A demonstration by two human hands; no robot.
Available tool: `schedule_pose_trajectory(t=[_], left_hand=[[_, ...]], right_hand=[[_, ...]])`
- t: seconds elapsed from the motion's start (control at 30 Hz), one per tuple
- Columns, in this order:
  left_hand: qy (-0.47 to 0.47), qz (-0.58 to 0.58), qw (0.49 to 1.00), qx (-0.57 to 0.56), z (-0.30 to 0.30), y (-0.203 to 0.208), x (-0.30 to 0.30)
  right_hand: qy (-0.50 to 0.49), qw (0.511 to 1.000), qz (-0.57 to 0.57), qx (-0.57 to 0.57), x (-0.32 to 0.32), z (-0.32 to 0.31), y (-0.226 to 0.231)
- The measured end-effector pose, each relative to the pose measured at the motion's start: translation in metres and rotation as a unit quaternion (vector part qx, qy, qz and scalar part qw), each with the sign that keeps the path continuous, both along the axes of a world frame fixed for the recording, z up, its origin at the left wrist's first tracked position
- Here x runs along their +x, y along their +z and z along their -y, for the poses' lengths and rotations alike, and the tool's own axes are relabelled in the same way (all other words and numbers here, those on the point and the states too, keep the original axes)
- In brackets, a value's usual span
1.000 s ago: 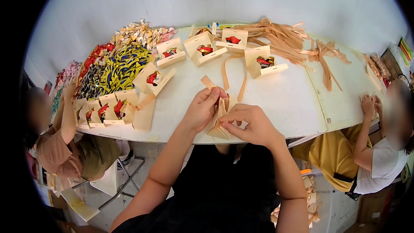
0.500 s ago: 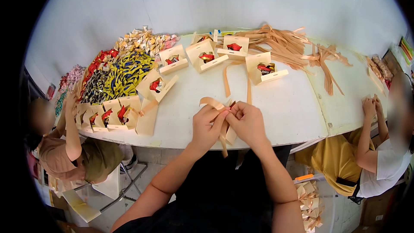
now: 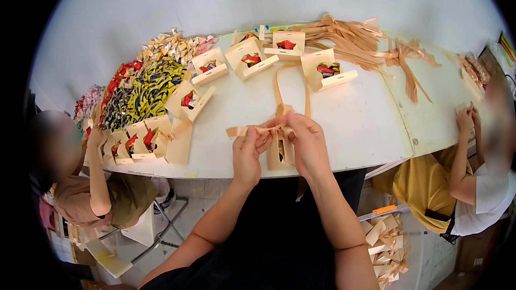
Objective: The person repeatedly picks up small open cardboard boxes containing wrapped candies, threads a ribbon through the box's slots, and ties a bow to close each box. Finished boxes are placed on the table while the person continues the same process with new boxes.
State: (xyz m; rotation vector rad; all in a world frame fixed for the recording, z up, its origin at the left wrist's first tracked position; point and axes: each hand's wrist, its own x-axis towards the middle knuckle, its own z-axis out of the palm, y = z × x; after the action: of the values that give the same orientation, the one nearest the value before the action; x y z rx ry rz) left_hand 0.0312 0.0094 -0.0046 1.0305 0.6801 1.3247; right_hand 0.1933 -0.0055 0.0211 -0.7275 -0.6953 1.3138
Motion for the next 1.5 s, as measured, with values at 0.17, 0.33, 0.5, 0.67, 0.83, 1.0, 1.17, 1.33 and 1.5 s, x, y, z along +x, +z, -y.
schedule_pose_trajectory(t=[0.17, 0.33, 0.5, 0.67, 0.83, 1.0, 1.17, 1.33, 1.5], left_hand=[[0.060, 0.061, 0.993, -0.086, -0.022, -0.010, -0.031], [0.008, 0.035, 0.989, -0.145, -0.019, 0.001, -0.043], [0.005, -0.046, 0.992, -0.120, -0.013, 0.000, -0.060], [0.052, -0.382, 0.922, 0.040, 0.021, 0.019, -0.077], [0.190, -0.392, 0.866, 0.247, 0.044, 0.037, -0.058], [0.134, -0.391, 0.855, 0.314, 0.025, 0.013, -0.025], [0.075, -0.381, 0.888, 0.245, 0.034, 0.000, -0.029], [-0.029, -0.304, 0.938, 0.163, 0.047, 0.018, -0.053], [-0.005, -0.137, 0.976, 0.170, 0.025, 0.022, -0.038]], right_hand=[[-0.053, 0.973, -0.223, -0.027, 0.020, -0.006, -0.029], [-0.083, 0.976, -0.198, 0.042, 0.025, -0.006, -0.048], [-0.156, 0.979, -0.128, 0.037, 0.039, 0.020, -0.019], [-0.453, 0.811, 0.371, 0.023, 0.054, 0.042, -0.020], [-0.325, 0.709, 0.577, 0.241, 0.043, 0.053, 0.017], [-0.106, 0.754, 0.598, 0.249, 0.025, 0.010, 0.015], [-0.127, 0.804, 0.561, 0.150, 0.008, 0.018, 0.002], [-0.155, 0.806, 0.553, 0.145, -0.001, 0.022, -0.003], [-0.150, 0.793, 0.582, 0.100, -0.007, 0.025, -0.002]])
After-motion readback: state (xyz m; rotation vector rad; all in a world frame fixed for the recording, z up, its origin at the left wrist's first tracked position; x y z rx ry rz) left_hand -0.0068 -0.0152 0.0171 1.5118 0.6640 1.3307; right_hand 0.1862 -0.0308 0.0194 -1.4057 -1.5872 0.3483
